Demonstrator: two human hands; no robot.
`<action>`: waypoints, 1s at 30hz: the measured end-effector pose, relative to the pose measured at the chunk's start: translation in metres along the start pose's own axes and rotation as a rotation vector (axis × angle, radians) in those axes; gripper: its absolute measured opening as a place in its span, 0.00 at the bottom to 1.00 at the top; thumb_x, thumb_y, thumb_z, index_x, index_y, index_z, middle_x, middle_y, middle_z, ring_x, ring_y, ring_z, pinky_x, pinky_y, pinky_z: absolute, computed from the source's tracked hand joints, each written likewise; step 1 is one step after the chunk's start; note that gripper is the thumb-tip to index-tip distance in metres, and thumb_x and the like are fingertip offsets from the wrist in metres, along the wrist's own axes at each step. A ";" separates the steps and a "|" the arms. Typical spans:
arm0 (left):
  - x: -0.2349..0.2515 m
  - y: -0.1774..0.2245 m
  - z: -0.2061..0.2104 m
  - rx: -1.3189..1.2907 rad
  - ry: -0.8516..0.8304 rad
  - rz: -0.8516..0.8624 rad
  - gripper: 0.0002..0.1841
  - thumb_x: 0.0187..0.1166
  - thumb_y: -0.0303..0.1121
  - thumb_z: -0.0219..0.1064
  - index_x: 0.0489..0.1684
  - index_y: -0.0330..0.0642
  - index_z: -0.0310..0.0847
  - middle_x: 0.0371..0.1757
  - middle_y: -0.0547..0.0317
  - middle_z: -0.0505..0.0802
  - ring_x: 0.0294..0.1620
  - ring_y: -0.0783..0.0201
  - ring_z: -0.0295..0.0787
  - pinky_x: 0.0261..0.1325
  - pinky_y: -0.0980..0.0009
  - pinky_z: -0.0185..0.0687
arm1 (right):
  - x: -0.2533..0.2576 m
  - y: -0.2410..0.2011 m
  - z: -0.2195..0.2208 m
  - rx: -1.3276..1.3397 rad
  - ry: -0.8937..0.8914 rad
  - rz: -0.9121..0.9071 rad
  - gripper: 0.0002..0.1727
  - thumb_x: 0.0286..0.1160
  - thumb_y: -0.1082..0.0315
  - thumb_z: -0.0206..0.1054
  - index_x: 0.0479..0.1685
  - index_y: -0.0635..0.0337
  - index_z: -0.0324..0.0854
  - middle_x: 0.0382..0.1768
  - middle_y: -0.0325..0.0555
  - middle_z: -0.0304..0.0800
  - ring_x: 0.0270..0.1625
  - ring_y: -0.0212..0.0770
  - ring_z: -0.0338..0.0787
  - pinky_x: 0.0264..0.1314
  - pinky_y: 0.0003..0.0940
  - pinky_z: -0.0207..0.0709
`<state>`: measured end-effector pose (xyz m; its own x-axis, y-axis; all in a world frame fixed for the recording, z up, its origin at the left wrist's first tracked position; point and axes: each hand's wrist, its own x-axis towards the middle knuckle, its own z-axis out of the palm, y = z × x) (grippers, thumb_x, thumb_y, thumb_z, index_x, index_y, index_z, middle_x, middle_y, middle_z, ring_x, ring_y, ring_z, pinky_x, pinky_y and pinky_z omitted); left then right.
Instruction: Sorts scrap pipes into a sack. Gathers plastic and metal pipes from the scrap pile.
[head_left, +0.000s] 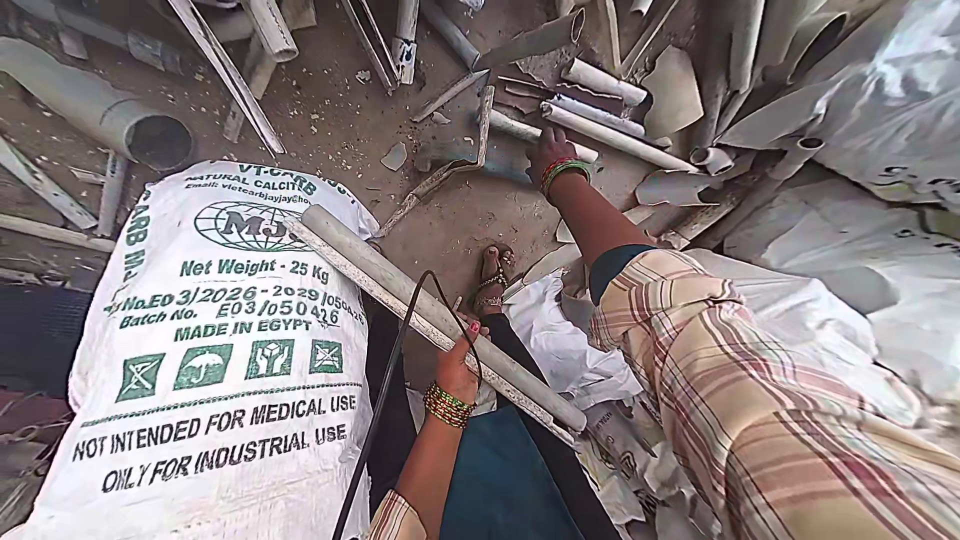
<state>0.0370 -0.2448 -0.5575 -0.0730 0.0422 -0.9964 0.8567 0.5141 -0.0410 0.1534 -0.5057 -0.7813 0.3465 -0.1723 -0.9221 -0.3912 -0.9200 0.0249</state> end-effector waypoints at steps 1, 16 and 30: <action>0.001 0.000 0.000 0.008 -0.003 0.003 0.10 0.85 0.18 0.55 0.57 0.38 0.73 0.38 0.59 0.91 0.36 0.67 0.92 0.47 0.70 0.91 | -0.001 -0.001 0.010 0.000 -0.029 -0.022 0.25 0.76 0.71 0.71 0.73 0.69 0.79 0.82 0.77 0.66 0.84 0.79 0.65 0.77 0.76 0.64; 0.003 -0.015 -0.011 0.072 0.036 -0.001 0.10 0.84 0.16 0.55 0.55 0.37 0.73 0.38 0.58 0.92 0.37 0.66 0.93 0.47 0.70 0.92 | -0.021 -0.004 0.101 0.224 -0.161 -0.054 0.28 0.83 0.69 0.65 0.77 0.76 0.65 0.76 0.79 0.71 0.70 0.79 0.82 0.68 0.74 0.72; 0.002 -0.026 -0.001 0.248 0.081 0.055 0.19 0.86 0.21 0.57 0.75 0.32 0.67 0.59 0.46 0.89 0.54 0.61 0.91 0.57 0.66 0.88 | -0.273 -0.021 0.093 0.880 -0.207 -0.354 0.28 0.93 0.67 0.46 0.88 0.69 0.62 0.79 0.66 0.77 0.81 0.57 0.78 0.86 0.48 0.65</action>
<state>0.0136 -0.2576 -0.5585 -0.0549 0.1378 -0.9889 0.9588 0.2836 -0.0137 -0.0122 -0.4066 -0.5656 0.4429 0.2064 -0.8725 -0.8203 -0.2995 -0.4872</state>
